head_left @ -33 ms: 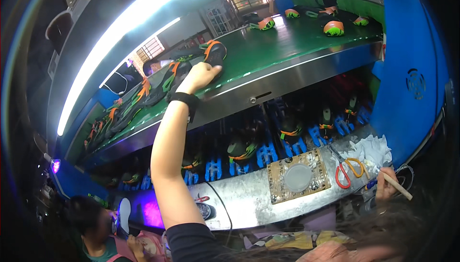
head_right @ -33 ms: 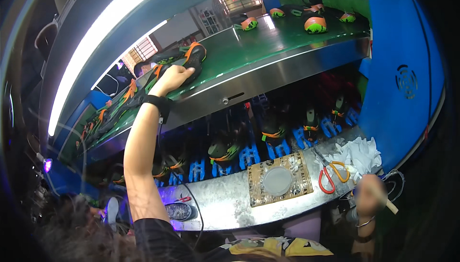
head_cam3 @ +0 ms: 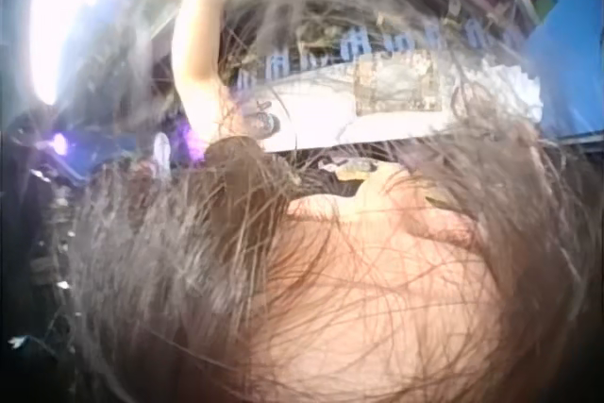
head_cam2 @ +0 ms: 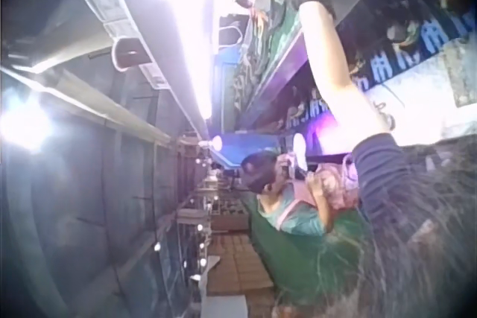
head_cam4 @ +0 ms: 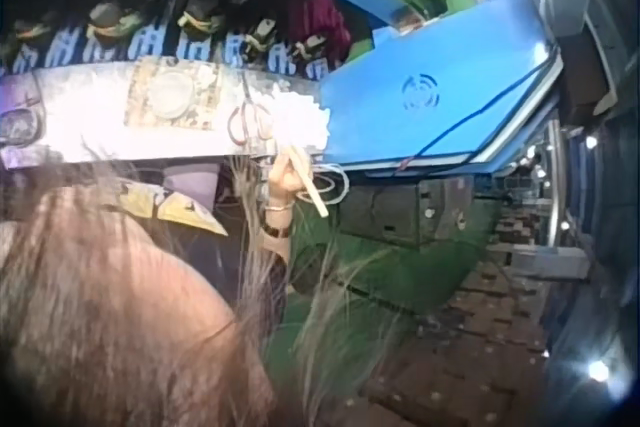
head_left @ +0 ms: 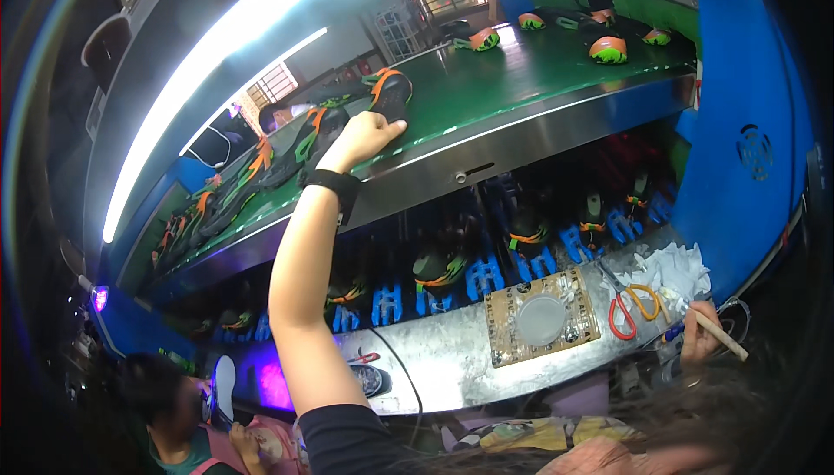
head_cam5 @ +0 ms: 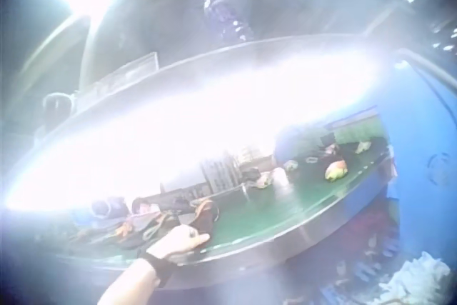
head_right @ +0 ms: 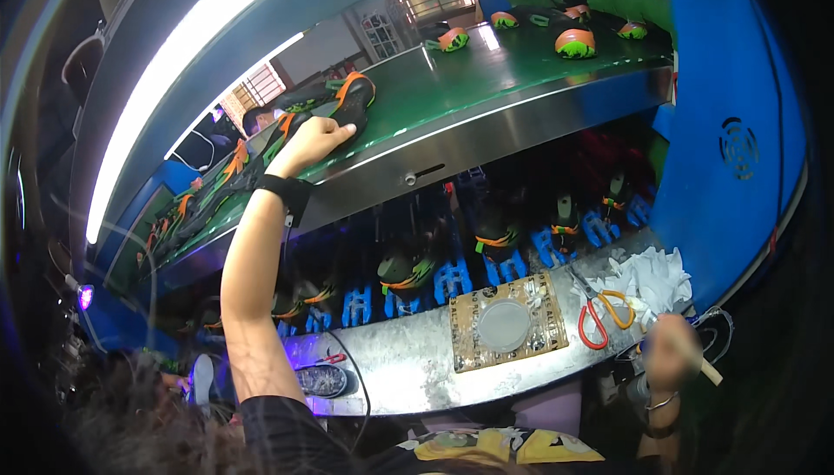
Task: Applying adhesive to the edges of shoe soles using a brush.
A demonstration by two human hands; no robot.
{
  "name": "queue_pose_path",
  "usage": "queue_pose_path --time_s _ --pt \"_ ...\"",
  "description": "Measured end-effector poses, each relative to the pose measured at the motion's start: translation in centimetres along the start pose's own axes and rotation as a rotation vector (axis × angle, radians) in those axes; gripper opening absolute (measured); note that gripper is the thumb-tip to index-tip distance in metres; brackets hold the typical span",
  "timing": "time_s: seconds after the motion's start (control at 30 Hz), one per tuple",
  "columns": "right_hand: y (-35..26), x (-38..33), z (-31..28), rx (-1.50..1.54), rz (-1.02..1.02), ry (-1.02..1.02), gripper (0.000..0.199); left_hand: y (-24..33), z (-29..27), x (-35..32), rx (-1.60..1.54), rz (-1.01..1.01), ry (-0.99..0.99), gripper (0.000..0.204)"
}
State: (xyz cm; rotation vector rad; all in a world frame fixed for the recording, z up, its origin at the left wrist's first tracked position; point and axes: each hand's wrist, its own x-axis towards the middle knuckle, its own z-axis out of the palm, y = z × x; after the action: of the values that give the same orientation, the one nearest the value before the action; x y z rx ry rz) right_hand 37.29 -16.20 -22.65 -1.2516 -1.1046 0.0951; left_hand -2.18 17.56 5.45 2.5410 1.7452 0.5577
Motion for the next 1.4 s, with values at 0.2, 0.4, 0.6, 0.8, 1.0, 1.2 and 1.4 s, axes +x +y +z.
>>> queue_pose_path --time_s 0.2,0.4,0.6,0.8,1.0,1.2,1.4 --pt "-0.7 0.2 1.2 0.006 -0.041 -0.002 0.011 1.0 -1.0 -8.1 -0.119 0.298 0.328 0.018" --pt "-2.0 0.1 2.4 0.017 -0.014 -0.060 0.011 1.0 4.9 -11.1 -0.533 0.217 0.722 0.097" --pt "-3.4 -0.1 3.8 0.064 -0.072 -0.112 0.011 2.6 8.0 -8.7 -0.887 0.230 1.098 0.085" --pt "-2.7 -0.1 4.4 0.034 0.038 -0.278 0.011 3.1 4.7 -12.0 -1.086 0.438 1.284 0.050" --pt "-1.1 -0.4 11.5 0.144 0.103 -0.587 0.007 -1.0 9.3 -22.7 -1.073 0.112 0.608 0.073" --pt "-0.3 0.0 15.4 0.055 0.140 -0.706 0.007 -1.9 19.4 -25.2 -1.604 -0.007 -0.089 0.081" --pt "1.0 0.0 16.2 -0.045 0.101 -0.708 0.010 -2.3 27.2 -30.1 -2.047 -0.273 -0.347 0.071"
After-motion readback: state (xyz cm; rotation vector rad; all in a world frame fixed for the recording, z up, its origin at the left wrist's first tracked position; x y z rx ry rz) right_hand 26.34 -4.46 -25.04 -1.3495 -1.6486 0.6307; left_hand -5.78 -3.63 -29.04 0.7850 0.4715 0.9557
